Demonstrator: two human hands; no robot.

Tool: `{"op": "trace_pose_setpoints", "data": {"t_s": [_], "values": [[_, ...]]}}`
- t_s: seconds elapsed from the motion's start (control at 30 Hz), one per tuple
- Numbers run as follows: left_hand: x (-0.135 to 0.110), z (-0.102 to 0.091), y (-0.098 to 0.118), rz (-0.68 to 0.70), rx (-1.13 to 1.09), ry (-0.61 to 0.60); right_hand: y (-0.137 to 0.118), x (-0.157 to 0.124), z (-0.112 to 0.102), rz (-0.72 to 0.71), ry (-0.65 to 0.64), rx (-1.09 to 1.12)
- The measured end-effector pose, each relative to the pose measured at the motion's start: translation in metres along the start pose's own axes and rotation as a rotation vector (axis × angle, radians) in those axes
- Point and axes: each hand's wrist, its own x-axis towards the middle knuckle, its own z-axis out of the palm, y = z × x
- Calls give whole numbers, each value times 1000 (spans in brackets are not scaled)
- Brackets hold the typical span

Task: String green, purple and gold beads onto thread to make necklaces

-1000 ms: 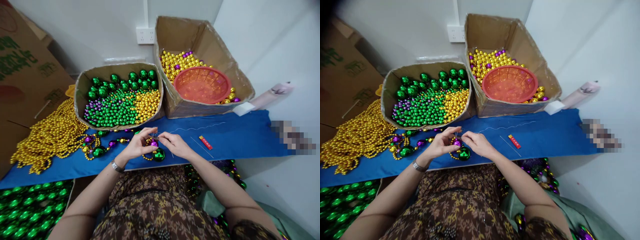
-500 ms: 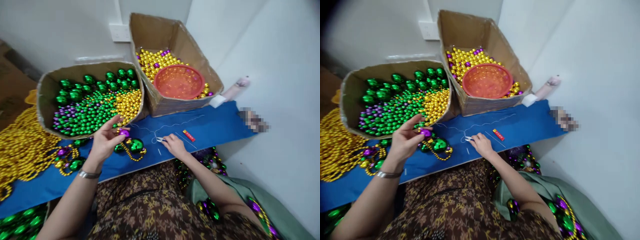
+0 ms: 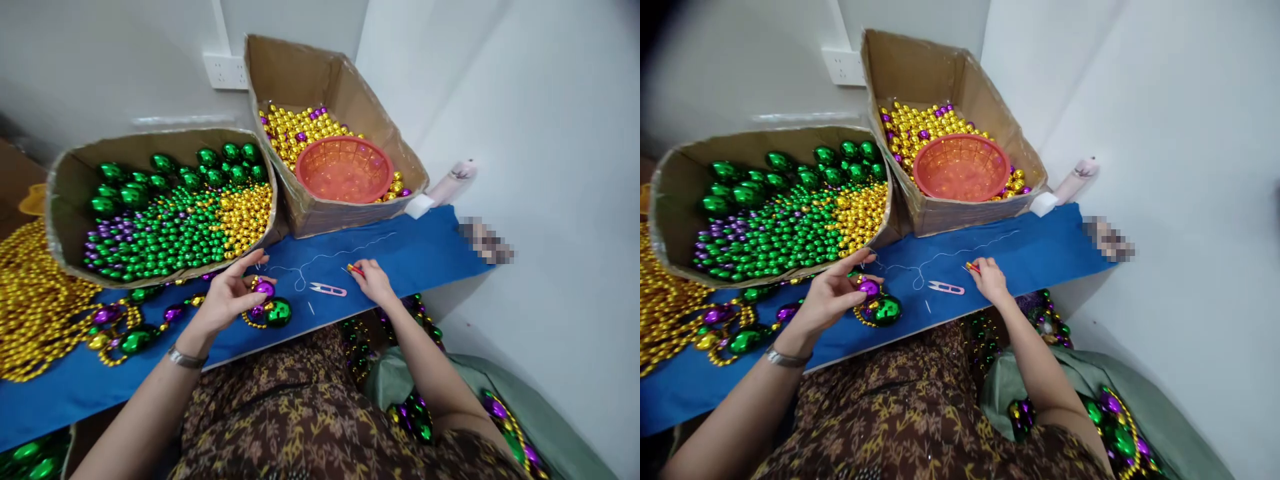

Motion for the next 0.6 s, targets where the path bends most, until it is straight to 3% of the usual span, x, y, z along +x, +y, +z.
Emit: {"op": "trace_pose_setpoints", "data": {"t_s": [0.07,0.17,0.23,0.4,0.6], "values": [[0,4,0,-23,-3,-41,-23,-3,-2,-121,-57,140],[1,8,0,-47,-15,-102,-67,-10,-13,-368,-274,555],[1,10,-1,-62,-30,-131,-95,-15,-24,-502,-370,708],[-1,8,-4,-62,-65,-164,-141,-11,-32,-685,-291,574],[-3,5,-6,-62,-50,-155,-156,-5,-23,-651,-148,377]]}}
